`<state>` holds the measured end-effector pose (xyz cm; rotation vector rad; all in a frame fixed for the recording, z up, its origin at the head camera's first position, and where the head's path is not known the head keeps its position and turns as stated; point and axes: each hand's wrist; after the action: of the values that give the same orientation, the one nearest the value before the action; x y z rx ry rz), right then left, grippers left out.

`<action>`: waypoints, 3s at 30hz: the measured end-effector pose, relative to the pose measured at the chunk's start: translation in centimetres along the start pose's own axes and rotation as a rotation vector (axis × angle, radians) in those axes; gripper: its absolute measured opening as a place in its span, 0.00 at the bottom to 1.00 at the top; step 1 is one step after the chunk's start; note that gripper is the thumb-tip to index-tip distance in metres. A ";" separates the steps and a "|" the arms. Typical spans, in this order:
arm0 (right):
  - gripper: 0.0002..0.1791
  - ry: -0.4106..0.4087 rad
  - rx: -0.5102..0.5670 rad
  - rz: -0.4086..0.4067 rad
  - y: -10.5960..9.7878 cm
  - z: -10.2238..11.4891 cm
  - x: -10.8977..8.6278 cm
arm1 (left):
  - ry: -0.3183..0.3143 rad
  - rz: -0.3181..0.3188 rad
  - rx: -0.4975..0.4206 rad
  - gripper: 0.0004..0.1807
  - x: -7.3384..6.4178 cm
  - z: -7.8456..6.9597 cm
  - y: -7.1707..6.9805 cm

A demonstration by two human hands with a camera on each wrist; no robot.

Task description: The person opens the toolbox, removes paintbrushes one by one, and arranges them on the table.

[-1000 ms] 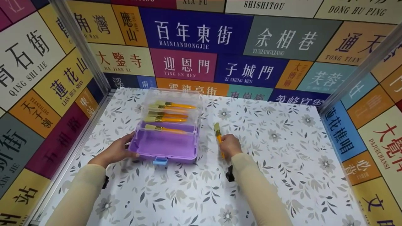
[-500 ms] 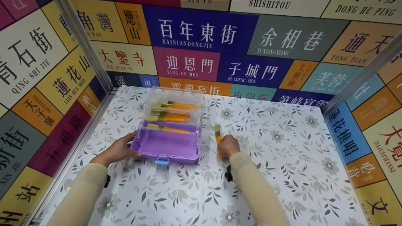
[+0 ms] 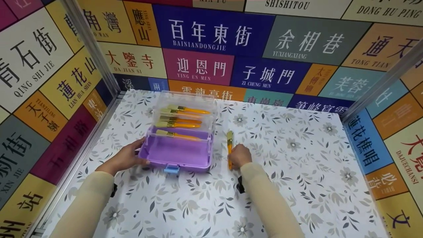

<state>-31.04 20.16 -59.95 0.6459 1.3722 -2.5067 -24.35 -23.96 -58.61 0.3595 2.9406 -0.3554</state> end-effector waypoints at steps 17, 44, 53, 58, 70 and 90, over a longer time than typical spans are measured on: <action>0.10 -0.060 -0.107 -0.079 -0.2 -0.9 -0.6 | 0.002 -0.001 0.029 0.61 0.1 -0.2 0.1; 0.17 -0.168 -0.176 -0.124 -5.5 -2.3 -4.6 | -0.011 -0.007 0.059 0.62 0.0 -0.2 0.1; 0.18 -0.303 -0.195 -0.185 -7.8 -1.7 -6.9 | -0.026 -0.012 0.070 0.62 0.0 -0.1 0.2; 0.18 -0.351 -0.241 -0.224 -8.9 -0.6 -7.8 | -0.039 -0.020 0.062 0.62 0.1 0.0 0.2; 0.16 -0.425 -0.246 -0.230 -10.0 4.3 -8.1 | -0.045 -0.026 0.065 0.61 0.0 -0.1 0.2; 0.15 -0.618 -0.387 -0.226 -8.1 14.1 -3.4 | -0.009 -0.020 0.048 0.60 0.0 -0.1 0.1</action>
<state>-35.05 12.69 -45.73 -0.3505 1.6488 -2.1950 -24.34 -23.82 -58.52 0.3336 2.9329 -0.4300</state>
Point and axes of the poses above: each hand's wrist, its own x-axis towards the middle knuckle, its own y-axis out of the palm, z = x × y, and after that the axes turned 14 degrees about -x, right-handed
